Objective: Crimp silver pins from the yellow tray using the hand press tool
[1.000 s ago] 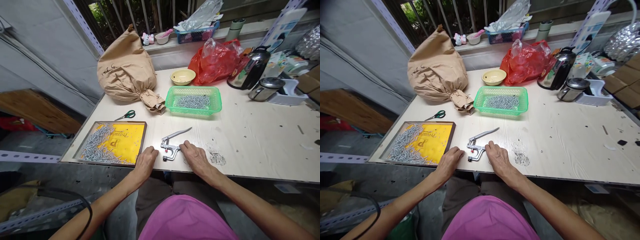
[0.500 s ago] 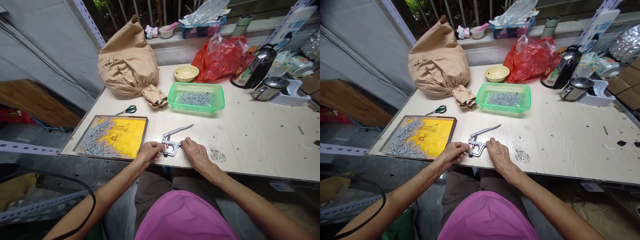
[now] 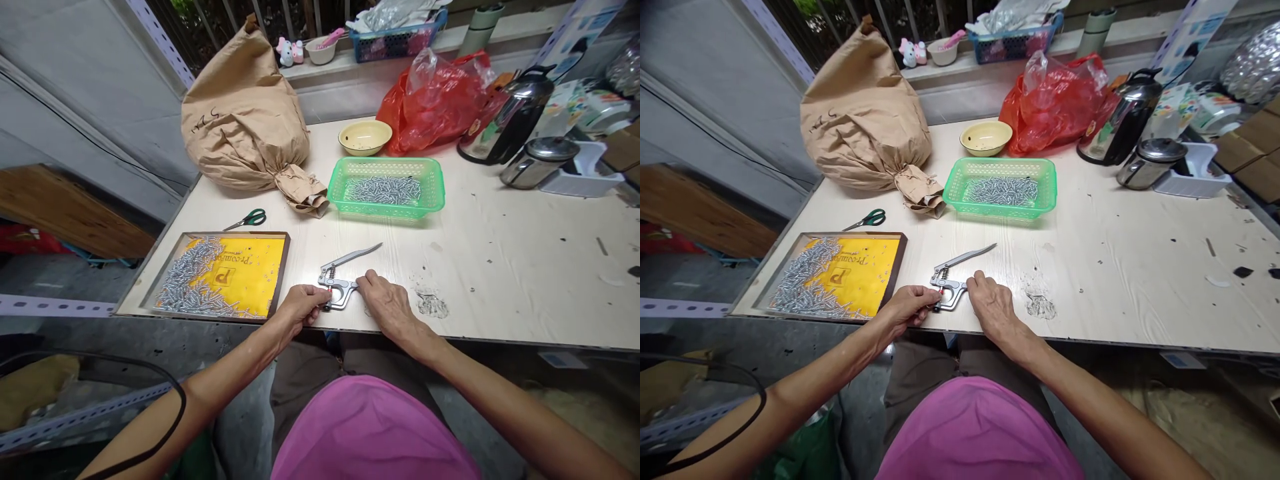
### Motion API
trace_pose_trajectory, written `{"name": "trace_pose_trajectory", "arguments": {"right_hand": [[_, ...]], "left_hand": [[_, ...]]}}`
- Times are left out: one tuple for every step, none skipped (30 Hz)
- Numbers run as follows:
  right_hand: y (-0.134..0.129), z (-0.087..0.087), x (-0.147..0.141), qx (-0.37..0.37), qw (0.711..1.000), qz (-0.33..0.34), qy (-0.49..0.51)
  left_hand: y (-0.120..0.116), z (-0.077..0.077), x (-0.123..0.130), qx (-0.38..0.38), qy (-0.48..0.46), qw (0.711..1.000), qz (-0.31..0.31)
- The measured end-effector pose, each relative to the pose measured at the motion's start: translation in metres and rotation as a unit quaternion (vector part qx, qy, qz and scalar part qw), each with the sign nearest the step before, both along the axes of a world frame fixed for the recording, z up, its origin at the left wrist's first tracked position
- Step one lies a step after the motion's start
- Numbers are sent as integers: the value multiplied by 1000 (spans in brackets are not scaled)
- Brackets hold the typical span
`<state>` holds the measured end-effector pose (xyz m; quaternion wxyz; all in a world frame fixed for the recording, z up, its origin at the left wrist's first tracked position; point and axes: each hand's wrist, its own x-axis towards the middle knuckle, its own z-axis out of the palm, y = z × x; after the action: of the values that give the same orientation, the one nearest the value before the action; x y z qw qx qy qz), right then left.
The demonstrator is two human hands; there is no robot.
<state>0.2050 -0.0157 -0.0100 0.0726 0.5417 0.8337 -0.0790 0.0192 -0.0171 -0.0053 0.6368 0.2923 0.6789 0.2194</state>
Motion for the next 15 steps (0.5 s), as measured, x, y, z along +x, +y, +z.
{"name": "trace_pose_trajectory", "arguments": {"right_hand": [[0, 0, 0, 1, 1000, 0, -1], [0, 0, 0, 0, 1000, -1, -2], [0, 0, -1, 0, 1000, -1, -3], [0, 0, -1, 0, 1000, -3, -4], [0, 0, -1, 0, 1000, -4, -4], [0, 0, -2, 2, 1000, -6, -5], [0, 0, -2, 4, 1000, -9, -6], [0, 0, -3, 5, 1000, -13, -7], [0, -1, -3, 5, 1000, -15, -8], [0, -1, -3, 5, 1000, -17, -8], [0, -1, -4, 3, 1000, -18, -8], [-1, -1, -4, 2, 1000, -19, -8], [-1, -1, -4, 0, 1000, -19, -8], [-1, -1, -4, -1, 1000, -19, -8], [-1, -1, -4, -2, 1000, -20, -9]], "left_hand": [[1, 1, 0, -2, 6, 1000, -5], [2, 2, 1, -1, 12, 1000, -11], [2, 3, 1, -1, 18, 1000, -17], [3, 3, 1, 0, 24, 999, -24], [3, 3, 1, -1, 32, 999, -30], [3, 4, 1, -1, 42, 998, -36], [3, 4, 1, -2, 55, 998, -42], [4, 4, 1, -1, 71, 996, -49], [4, 4, 2, 2, 87, 995, -55], [4, 4, 2, 5, 102, 993, -62], [4, 4, 2, 8, 113, 991, -67], [5, 5, 2, 8, 118, 990, -71], [6, 5, 2, 6, 116, 990, -74], [7, 6, 2, 2, 108, 991, -77], [8, 6, 1, -5, 100, 992, -82]]}}
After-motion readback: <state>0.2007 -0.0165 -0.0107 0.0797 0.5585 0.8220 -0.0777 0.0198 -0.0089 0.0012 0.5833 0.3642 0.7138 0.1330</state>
